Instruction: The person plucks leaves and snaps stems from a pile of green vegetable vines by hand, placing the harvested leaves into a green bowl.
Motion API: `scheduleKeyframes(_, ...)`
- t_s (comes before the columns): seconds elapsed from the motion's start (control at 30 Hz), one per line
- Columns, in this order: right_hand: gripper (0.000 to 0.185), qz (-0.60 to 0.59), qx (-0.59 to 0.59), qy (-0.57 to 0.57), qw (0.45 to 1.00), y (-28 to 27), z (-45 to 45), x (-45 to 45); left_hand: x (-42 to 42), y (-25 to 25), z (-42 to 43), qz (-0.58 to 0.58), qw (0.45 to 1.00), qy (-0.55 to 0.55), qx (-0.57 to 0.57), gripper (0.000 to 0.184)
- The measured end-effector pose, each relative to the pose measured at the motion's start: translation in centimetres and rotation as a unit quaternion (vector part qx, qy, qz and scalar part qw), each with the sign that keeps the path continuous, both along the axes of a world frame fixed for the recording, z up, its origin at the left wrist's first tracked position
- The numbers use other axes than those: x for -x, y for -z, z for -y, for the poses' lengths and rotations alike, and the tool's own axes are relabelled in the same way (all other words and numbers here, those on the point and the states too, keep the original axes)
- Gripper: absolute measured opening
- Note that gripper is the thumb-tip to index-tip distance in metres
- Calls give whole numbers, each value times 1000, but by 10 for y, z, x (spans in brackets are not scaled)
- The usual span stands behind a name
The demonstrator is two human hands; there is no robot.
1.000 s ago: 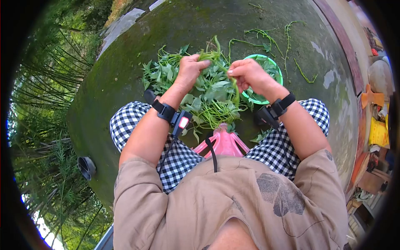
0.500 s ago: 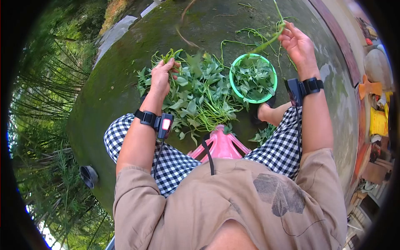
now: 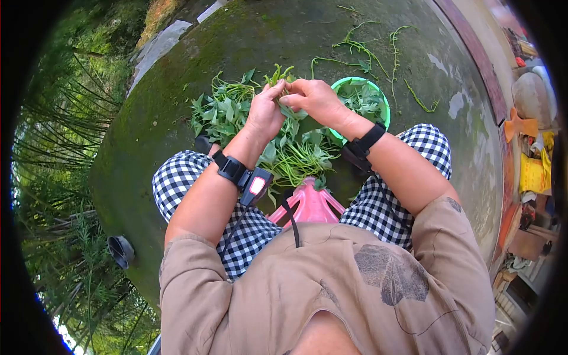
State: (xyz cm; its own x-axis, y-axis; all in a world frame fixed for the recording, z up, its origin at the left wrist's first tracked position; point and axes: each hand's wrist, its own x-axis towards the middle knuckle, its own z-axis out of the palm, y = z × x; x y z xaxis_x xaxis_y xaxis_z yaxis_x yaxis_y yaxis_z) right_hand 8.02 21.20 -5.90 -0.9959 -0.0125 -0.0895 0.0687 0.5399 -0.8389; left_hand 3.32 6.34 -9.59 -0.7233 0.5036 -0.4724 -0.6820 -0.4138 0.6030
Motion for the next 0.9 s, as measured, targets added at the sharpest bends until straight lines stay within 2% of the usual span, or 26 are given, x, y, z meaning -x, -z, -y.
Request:
scheduleKeyframes(0.07, 40, -4, -75, -19, 997, -6, 11, 1, 2, -3, -3, 15, 999, -38, -12, 14)
scheduleKeyframes(0.1, 39, -1, -97, -24, 995, -4, 16, 1, 1, -12, -6, 26, 997, -26, -69, 14)
scheduleKeyframes(0.13, 38, 2, -121, -30, 992, -2, 20, 1, 1, -13, -4, 29, 997, -22, -75, 15)
scheduleKeyframes(0.3, 29, -103, -169, -16, 980, 15, 15, 1, -1, -21, 1, 6, 992, 26, -127, 20)
scheduleKeyframes(0.4, 27, -136, -136, -6, 981, 10, 5, -2, 2, -26, 4, -90, 991, 90, -47, 24)
scheduleKeyframes(0.43, 26, -142, -118, 3, 983, 4, 0, -3, 1, -30, 6, -129, 985, 115, -15, 39)
scheduleKeyframes(0.5, 23, -174, -73, 41, 981, -11, -8, -10, 0, -39, 10, -192, 968, 157, 29, 50)
scheduleKeyframes(0.57, 24, -184, -119, 62, 974, -33, -29, -20, -8, -56, 13, -241, 950, 196, 44, 65)
scheduleKeyframes(0.67, 24, -214, -147, 109, 960, -82, -73, -52, -11, -61, 23, -248, 937, 235, 77, 60)
scheduleKeyframes(0.73, 23, -259, -136, 146, 945, -115, -108, -91, -14, -54, 29, -224, 941, 222, 123, 54)
scheduleKeyframes(0.83, 21, -251, -174, 241, 921, -161, -153, -180, -17, -38, 34, -230, 927, 216, 202, 49)
scheduleKeyframes(0.9, 22, -196, -218, 302, 907, -163, -188, -247, -23, -32, 38, -233, 918, 212, 243, 47)
